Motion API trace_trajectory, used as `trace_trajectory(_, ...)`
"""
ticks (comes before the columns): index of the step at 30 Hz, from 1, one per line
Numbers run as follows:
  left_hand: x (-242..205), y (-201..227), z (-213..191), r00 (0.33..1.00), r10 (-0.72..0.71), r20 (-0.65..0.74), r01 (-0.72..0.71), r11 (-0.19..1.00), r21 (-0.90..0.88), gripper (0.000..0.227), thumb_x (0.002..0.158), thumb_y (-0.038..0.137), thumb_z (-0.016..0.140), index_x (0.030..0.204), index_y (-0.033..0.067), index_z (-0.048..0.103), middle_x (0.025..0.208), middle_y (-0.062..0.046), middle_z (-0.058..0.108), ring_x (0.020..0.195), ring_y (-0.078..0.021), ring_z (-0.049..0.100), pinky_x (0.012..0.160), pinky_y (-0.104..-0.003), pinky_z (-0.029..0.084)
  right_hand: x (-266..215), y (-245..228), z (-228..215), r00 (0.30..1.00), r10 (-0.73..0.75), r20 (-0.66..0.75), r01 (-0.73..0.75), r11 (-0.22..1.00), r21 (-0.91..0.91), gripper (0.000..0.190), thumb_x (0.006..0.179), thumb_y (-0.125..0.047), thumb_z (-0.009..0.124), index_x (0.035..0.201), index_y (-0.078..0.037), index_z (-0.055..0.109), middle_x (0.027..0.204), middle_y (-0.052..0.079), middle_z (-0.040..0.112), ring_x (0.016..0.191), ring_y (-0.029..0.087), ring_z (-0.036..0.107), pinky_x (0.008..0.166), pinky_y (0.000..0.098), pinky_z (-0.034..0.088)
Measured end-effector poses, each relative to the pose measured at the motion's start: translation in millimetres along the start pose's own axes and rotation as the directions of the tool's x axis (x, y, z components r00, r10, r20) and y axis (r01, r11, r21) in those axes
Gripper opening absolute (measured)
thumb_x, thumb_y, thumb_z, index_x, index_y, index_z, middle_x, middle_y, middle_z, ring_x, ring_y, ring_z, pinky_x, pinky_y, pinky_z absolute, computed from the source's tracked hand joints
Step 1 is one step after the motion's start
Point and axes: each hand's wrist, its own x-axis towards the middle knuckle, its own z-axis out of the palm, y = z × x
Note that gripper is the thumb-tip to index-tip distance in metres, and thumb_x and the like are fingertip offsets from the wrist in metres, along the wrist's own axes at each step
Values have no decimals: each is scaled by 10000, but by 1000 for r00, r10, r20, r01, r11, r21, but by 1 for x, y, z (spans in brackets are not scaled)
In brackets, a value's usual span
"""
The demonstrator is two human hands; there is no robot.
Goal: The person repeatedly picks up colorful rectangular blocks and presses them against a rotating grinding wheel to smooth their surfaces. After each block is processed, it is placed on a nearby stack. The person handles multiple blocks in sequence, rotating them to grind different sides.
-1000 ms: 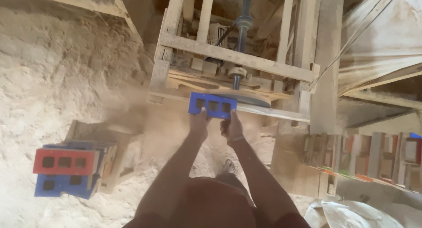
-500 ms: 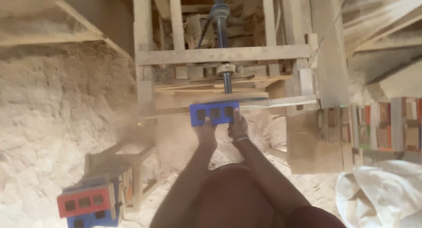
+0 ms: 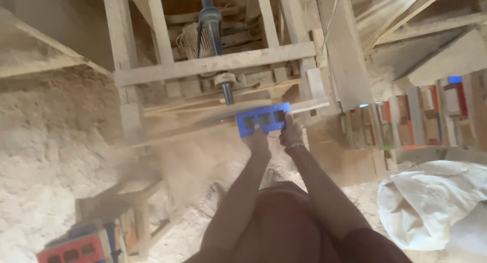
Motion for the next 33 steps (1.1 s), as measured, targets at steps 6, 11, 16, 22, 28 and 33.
trace_trajectory(6, -9, -48, 4, 951, -182, 251, 225, 962, -155, 283, 957, 20, 602, 1229, 71, 545, 1097, -97, 616, 923, -215, 635, 786, -344, 578, -24, -41, -58, 957, -216, 192, 231, 971, -57, 480, 942, -589, 474, 958, -139, 641, 812, 33, 720, 493, 157, 677, 365, 266, 428)
trace_trajectory(11, -70, -31, -76, 889, -417, 189, 343, 880, 329, 378, 998, 149, 780, 1302, 25, 592, 1020, -125, 553, 859, -256, 469, 744, -426, 392, -98, -69, -105, 792, -492, 362, 596, 752, -282, 413, 883, -366, 743, 1012, -11, 577, 843, 77, 710, 610, 141, 703, 467, 271, 527)
trace_trajectory(16, -90, 45, -114, 736, 39, 676, -568, 579, 585, 628, 903, 221, 723, 1410, -48, 469, 1271, -171, 618, 1165, -273, 607, 988, -385, 508, -129, -61, -95, 714, -401, 574, 699, 454, -553, 448, 796, -332, 863, 965, 12, 630, 746, 115, 647, 615, 158, 584, 537, 317, 495)
trace_trajectory(22, -103, 92, -115, 906, -170, 388, -74, 839, 540, 475, 1001, 302, 578, 1372, 15, 501, 1195, -124, 672, 1072, -203, 670, 905, -349, 565, -121, 4, -24, 778, -165, 606, 400, 874, -276, 489, 933, -472, 632, 1109, -19, 684, 968, 41, 722, 845, 109, 655, 707, 294, 549)
trace_trajectory(28, -39, 108, -127, 971, -150, 185, 23, 833, 553, 437, 1019, 361, 547, 1278, 10, 564, 1111, -105, 676, 1002, -199, 668, 849, -363, 554, -98, 63, 66, 866, -60, 496, 237, 924, -301, 715, 990, -629, 387, 1175, -16, 706, 1044, 107, 741, 933, 176, 694, 840, 329, 555)
trace_trajectory(33, 46, 113, -143, 990, -80, 117, -29, 694, 720, 485, 1063, 385, 521, 1078, -65, 702, 881, -222, 696, 811, -346, 663, 749, -507, 526, -68, 79, 128, 927, -39, 373, 192, 904, -382, 759, 1005, -630, 381, 1135, 40, 711, 1005, 176, 747, 915, 267, 728, 825, 401, 567)
